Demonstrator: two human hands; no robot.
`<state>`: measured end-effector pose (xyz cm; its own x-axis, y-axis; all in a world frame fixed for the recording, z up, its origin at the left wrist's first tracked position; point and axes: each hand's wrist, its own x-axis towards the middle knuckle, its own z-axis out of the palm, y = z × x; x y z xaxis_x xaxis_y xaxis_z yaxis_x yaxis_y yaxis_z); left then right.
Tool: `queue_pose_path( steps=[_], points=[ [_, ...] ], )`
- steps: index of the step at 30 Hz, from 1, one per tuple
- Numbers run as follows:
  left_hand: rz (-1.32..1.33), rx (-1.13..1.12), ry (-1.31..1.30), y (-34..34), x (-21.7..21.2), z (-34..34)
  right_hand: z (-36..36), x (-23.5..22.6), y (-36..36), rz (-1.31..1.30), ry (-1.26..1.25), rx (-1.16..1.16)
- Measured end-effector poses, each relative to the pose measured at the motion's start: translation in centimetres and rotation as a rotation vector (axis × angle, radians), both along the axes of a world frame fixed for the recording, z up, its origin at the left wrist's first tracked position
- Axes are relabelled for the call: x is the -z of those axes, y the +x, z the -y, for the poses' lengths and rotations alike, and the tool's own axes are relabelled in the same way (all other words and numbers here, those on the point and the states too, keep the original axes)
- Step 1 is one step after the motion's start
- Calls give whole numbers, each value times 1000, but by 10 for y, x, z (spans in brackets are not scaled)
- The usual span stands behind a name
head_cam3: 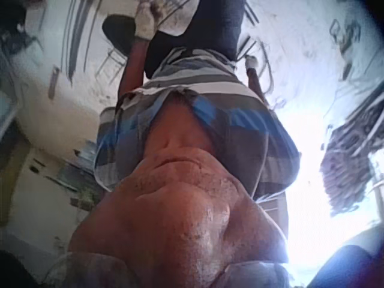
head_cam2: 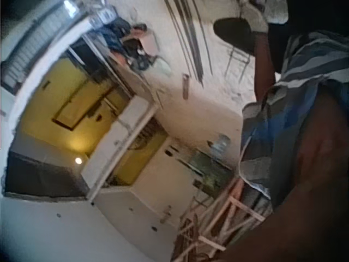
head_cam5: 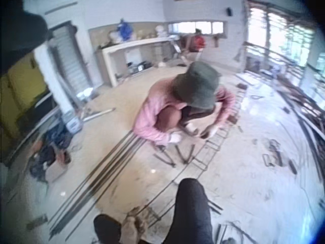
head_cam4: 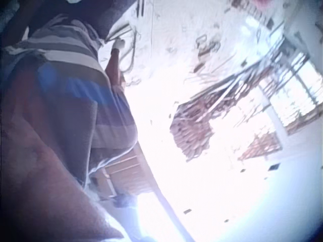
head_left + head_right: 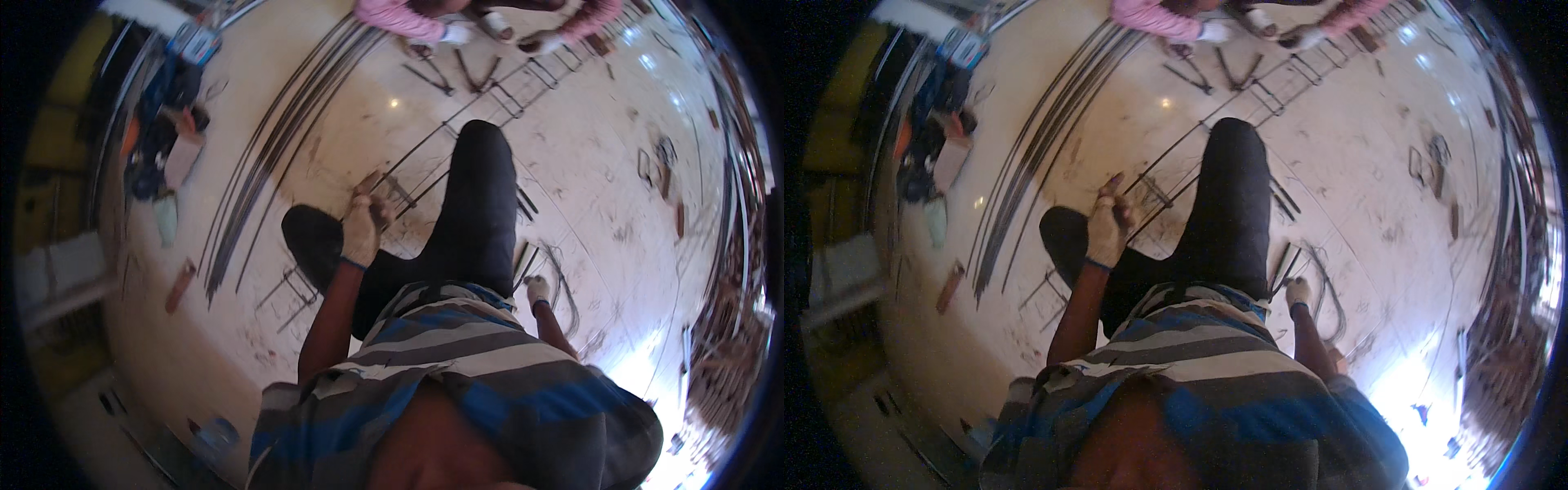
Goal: The person sits on the floor and assembles a metal frame by bending and twisting wire ties to secure crossbars to longitudinal rods. They use pliers to tighten the connections and adjust the frame's alignment.
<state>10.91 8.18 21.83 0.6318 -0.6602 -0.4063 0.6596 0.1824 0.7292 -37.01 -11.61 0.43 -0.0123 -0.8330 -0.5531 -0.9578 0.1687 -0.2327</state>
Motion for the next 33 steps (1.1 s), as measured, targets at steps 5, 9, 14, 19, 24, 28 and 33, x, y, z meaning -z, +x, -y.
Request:
queue_pose_path(
  steps=[5, 9, 14, 19, 24, 28, 33],
  points=[
    [42, -65, -66, -13, 13, 12, 63, -119, 150, 688, -400, 7],
    [20, -35, -87, -14, 13, 15, 52, -224, 265, 1014, -150, -368],
    [171, -27, -14, -27, 2, 14, -30, -277, 338, 928, 351, -828],
    [195, 35, 143, -51, 10, -1, -78, -264, 337, 754, 423, -882],
    [3, 18, -46, -70, 31, -21, -64, -260, 323, 687, 474, -823],
    [-217, -149, -271, -67, 41, -32, -54, -268, 324, 746, 787, -577],
    [-287, -312, -370, -46, 39, -41, -51, -262, 322, 768, 919, -558]
  ],
)
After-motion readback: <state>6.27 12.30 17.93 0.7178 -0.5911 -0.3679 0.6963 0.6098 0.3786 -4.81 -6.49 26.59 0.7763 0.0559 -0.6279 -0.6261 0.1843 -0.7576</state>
